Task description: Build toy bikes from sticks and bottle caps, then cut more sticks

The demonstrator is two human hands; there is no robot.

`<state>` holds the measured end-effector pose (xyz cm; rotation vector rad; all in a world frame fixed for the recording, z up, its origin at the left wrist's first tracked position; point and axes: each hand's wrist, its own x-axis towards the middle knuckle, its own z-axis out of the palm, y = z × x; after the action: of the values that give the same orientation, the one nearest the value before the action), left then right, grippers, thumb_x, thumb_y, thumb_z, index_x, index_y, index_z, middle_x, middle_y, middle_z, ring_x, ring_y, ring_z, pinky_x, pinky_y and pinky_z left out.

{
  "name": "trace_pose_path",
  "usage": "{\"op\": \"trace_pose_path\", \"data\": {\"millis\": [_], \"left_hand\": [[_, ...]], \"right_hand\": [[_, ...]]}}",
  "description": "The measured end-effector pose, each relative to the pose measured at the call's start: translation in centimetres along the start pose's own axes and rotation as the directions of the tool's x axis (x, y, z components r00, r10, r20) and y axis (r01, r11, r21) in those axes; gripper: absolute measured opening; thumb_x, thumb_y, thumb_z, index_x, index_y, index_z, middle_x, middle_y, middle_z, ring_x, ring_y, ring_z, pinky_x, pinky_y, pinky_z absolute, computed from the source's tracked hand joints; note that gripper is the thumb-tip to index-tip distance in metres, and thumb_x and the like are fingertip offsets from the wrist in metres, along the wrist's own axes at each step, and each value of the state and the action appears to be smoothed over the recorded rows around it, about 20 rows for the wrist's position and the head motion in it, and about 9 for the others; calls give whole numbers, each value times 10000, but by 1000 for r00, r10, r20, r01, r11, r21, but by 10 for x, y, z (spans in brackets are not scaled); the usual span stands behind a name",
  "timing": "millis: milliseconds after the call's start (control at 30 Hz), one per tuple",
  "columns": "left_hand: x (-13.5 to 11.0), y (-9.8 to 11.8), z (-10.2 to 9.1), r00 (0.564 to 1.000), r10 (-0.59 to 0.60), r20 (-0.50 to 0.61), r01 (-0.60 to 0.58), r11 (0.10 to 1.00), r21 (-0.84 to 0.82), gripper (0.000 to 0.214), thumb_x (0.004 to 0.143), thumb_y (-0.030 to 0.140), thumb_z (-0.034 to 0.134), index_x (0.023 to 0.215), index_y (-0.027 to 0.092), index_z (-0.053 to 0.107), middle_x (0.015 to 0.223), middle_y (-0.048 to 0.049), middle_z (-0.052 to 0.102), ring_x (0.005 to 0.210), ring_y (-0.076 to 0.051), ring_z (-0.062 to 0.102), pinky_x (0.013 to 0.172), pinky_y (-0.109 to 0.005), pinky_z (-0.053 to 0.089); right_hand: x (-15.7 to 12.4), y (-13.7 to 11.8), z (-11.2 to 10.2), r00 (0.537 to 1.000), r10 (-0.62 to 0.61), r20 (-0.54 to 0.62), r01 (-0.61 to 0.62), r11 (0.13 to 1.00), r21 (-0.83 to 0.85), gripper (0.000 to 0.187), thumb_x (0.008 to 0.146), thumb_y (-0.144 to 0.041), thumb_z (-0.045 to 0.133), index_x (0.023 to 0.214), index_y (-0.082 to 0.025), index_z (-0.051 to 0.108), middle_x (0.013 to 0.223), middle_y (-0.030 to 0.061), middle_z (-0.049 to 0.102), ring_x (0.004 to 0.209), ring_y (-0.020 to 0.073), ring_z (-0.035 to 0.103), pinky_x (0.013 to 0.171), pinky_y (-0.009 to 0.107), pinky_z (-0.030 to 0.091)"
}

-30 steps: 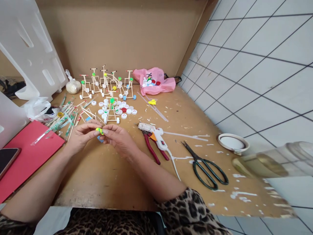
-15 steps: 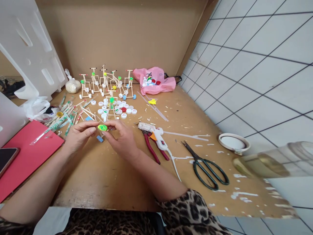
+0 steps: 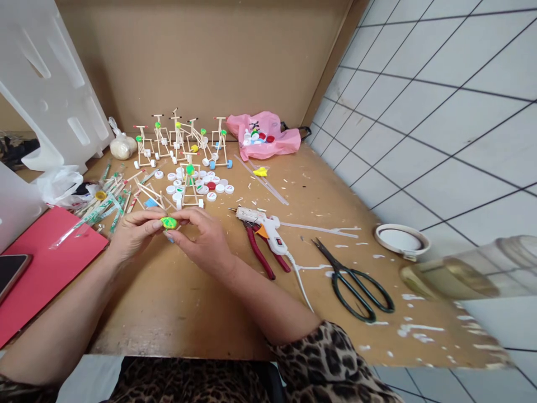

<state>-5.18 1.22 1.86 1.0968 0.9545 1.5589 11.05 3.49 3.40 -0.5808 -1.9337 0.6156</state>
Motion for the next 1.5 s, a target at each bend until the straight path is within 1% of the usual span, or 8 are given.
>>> {"op": "trace_pose_path", "data": {"millis": [267, 533, 667, 800, 933, 1100, 1267, 1500], "left_hand": [[-2, -1, 1, 994, -104, -41, 100, 991, -88, 244, 515, 358, 811, 700, 213, 748, 613, -4, 664, 544, -80, 553, 522, -200, 455], [-1, -1, 0, 998, -55, 23, 57, 994, -97, 189, 492, 303, 828, 642, 229, 742, 682, -7, 657, 609, -97, 564, 529, -211, 451], [0, -1, 0, 998, -15, 53, 21, 993, -115, 162, 503, 304, 824, 611, 222, 735, 674, -10, 644, 589, -88, 536, 515, -210, 428], [0, -1, 1, 999, -32, 34, 36, 992, -119, 202, 499, 330, 825, 641, 217, 738, 676, -13, 645, 567, -81, 522, 497, -205, 411], [-1, 1, 3, 998, -60, 7, 60, 986, -158, 321, 561, 449, 771, 774, 210, 744, 643, -13, 636, 529, -72, 505, 485, -202, 402], [-3, 0, 3, 998, -39, -47, 37, 998, -42, 243, 593, 396, 766, 734, 199, 742, 583, -2, 631, 545, -80, 533, 525, -202, 427], [-4, 0, 5, 998, -11, -67, 18, 995, 97, 202, 567, 334, 786, 720, 209, 744, 645, -9, 681, 557, -88, 551, 565, -219, 454], [-3, 0, 5, 995, -71, -68, 77, 993, 86, 199, 576, 354, 778, 681, 191, 734, 627, -12, 684, 545, -87, 544, 550, -212, 450]], "right_hand": [[-1, 1, 2, 1000, -4, -17, 3, 999, -32, 68, 789, -226, 599, 854, -209, 605, 808, 16, 663, 749, 127, 612, 691, 274, 511], [-2, -3, 8, 977, 211, 25, -210, 939, 274, 80, 775, -281, 606, 818, -216, 622, 722, -14, 656, 666, 106, 597, 661, 263, 511], [-4, -3, 11, 959, 278, 58, -281, 901, 330, 88, 763, -292, 620, 804, -214, 624, 731, -13, 656, 672, 106, 596, 673, 268, 508], [-5, -2, 10, 972, 234, 25, -232, 932, 279, 79, 773, -280, 612, 817, -215, 617, 736, -10, 654, 679, 111, 598, 671, 270, 508], [-4, -1, 7, 994, 91, -54, -86, 992, 92, 55, 789, -226, 589, 841, -220, 606, 778, 0, 653, 715, 120, 603, 676, 272, 503], [-3, 1, 5, 997, -29, -69, 22, 995, -96, 75, 805, -206, 577, 877, -223, 588, 816, 11, 655, 750, 131, 602, 675, 275, 492], [-5, 4, 6, 996, -50, -69, 41, 991, -126, 71, 818, -225, 563, 886, -220, 584, 828, 14, 655, 763, 135, 598, 669, 276, 480], [-7, 7, 7, 1000, -10, -28, 6, 989, -150, 84, 812, -265, 570, 887, -229, 581, 825, 19, 650, 775, 154, 594, 682, 299, 473]]}}
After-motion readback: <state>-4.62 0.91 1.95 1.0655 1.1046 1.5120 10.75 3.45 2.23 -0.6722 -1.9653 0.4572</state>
